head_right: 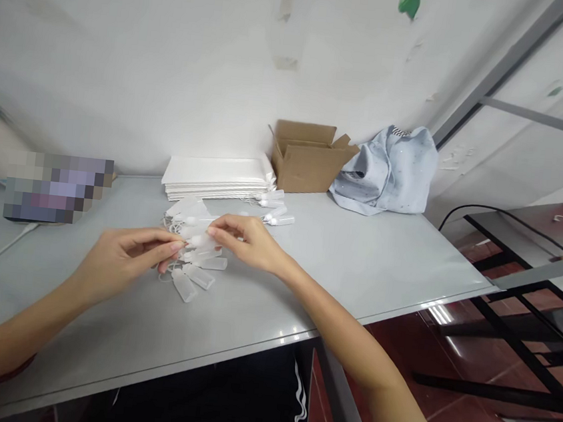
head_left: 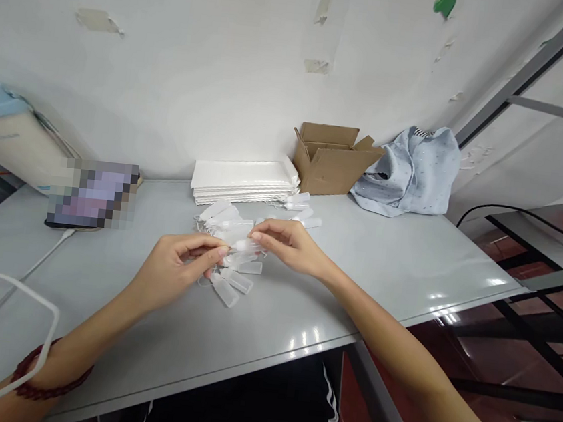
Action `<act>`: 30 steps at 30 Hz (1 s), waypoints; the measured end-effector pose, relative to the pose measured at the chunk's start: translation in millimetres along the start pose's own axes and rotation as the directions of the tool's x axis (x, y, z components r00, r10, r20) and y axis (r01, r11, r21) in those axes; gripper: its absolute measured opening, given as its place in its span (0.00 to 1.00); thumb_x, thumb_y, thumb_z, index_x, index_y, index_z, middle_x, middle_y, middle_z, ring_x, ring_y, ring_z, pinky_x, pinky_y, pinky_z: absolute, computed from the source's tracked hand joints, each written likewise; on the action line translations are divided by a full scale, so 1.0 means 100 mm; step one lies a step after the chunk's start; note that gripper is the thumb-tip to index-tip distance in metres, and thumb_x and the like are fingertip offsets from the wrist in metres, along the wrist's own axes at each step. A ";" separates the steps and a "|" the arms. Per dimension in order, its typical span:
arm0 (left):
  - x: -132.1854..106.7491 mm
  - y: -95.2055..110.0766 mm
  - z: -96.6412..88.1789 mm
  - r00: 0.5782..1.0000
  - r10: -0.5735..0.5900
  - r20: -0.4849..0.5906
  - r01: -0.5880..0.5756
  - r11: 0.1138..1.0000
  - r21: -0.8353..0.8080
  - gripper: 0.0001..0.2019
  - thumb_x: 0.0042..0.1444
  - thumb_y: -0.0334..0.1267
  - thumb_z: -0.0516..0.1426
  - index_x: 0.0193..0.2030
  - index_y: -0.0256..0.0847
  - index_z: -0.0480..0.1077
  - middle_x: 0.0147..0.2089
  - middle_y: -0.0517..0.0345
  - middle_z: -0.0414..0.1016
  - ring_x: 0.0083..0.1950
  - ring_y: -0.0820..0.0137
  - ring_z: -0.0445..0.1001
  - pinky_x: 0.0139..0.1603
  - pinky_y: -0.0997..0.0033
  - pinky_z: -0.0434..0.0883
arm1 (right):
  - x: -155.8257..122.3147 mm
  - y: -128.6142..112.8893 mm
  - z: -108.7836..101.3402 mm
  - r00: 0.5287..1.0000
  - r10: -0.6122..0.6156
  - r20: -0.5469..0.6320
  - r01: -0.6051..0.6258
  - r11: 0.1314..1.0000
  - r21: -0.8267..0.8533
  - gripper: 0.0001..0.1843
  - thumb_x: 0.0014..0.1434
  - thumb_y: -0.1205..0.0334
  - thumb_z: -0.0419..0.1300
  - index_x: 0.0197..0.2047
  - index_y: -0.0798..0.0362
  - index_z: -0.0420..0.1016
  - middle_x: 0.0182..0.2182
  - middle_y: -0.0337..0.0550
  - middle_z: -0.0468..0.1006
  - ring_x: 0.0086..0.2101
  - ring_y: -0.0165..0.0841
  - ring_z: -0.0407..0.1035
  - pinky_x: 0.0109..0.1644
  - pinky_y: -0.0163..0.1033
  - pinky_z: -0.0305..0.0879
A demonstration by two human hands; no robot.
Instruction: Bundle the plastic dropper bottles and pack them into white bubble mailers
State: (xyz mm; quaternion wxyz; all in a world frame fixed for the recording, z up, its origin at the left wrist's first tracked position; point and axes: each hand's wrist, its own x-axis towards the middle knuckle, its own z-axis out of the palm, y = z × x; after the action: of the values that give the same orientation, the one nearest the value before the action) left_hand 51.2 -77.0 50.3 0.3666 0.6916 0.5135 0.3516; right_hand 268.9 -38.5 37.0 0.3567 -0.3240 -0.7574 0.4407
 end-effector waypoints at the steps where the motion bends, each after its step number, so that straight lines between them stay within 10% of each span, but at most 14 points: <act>1: 0.01 0.00 -0.01 0.999 -0.025 -0.030 0.025 1.000 -0.007 0.09 0.52 0.43 0.60 0.29 0.41 0.76 0.21 0.63 0.71 0.23 0.73 0.68 0.26 0.75 0.67 | 0.02 0.03 -0.02 0.998 -0.024 -0.054 0.020 0.997 -0.068 0.14 0.64 0.55 0.52 0.38 0.56 0.73 0.33 0.42 0.75 0.33 0.29 0.68 0.37 0.35 0.64; 5: 0.09 -0.06 -0.08 0.970 -0.139 -0.198 0.124 0.989 -0.087 0.10 0.51 0.45 0.61 0.27 0.41 0.75 0.18 0.65 0.67 0.23 0.74 0.65 0.28 0.75 0.65 | 0.08 0.21 -0.19 0.968 -0.148 -0.203 0.046 0.899 -0.435 0.10 0.64 0.63 0.49 0.41 0.57 0.70 0.38 0.48 0.75 0.39 0.34 0.68 0.43 0.40 0.64; 10: 0.19 -0.20 -0.12 0.934 -0.271 -0.232 0.227 0.953 -0.200 0.12 0.50 0.47 0.61 0.29 0.40 0.75 0.19 0.66 0.64 0.22 0.76 0.60 0.24 0.76 0.60 | 0.11 0.44 -0.32 0.985 -0.149 -0.084 0.048 0.712 -0.700 0.22 0.54 0.80 0.47 0.49 0.58 0.70 0.47 0.54 0.73 0.49 0.42 0.65 0.50 0.48 0.63; 18: 0.19 -0.19 -0.08 0.948 -0.273 -0.165 0.263 0.962 -0.081 0.17 0.54 0.49 0.57 0.22 0.39 0.72 0.17 0.66 0.62 0.20 0.76 0.56 0.24 0.75 0.58 | 0.11 0.42 -0.19 0.990 -0.069 0.125 0.140 0.654 -0.743 0.35 0.47 0.87 0.46 0.57 0.57 0.65 0.58 0.50 0.68 0.59 0.43 0.57 0.57 0.52 0.58; 24: 0.20 -0.23 -0.09 0.928 -0.304 -0.215 0.267 0.946 -0.187 0.18 0.50 0.46 0.60 0.46 0.40 0.74 0.28 0.64 0.71 0.20 0.77 0.59 0.21 0.75 0.59 | 0.09 0.36 -0.11 0.984 0.013 0.179 0.122 0.687 -0.717 0.20 0.65 0.71 0.46 0.59 0.56 0.61 0.56 0.54 0.68 0.62 0.46 0.51 0.56 0.54 0.56; 30: 0.20 -0.24 -0.11 0.926 -0.309 -0.216 0.256 0.937 -0.239 0.16 0.51 0.44 0.59 0.46 0.43 0.73 0.28 0.63 0.71 0.21 0.76 0.59 0.21 0.74 0.58 | 0.10 0.37 -0.13 0.985 -0.018 0.173 0.142 0.653 -0.744 0.15 0.63 0.70 0.52 0.53 0.54 0.69 0.52 0.51 0.71 0.55 0.44 0.58 0.53 0.49 0.57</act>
State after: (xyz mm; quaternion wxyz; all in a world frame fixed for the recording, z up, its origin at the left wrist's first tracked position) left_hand 35.2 -51.1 37.5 0.4157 0.5182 0.6110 0.4305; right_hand 280.5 -9.6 11.0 0.1515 -0.3748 -0.9098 0.0940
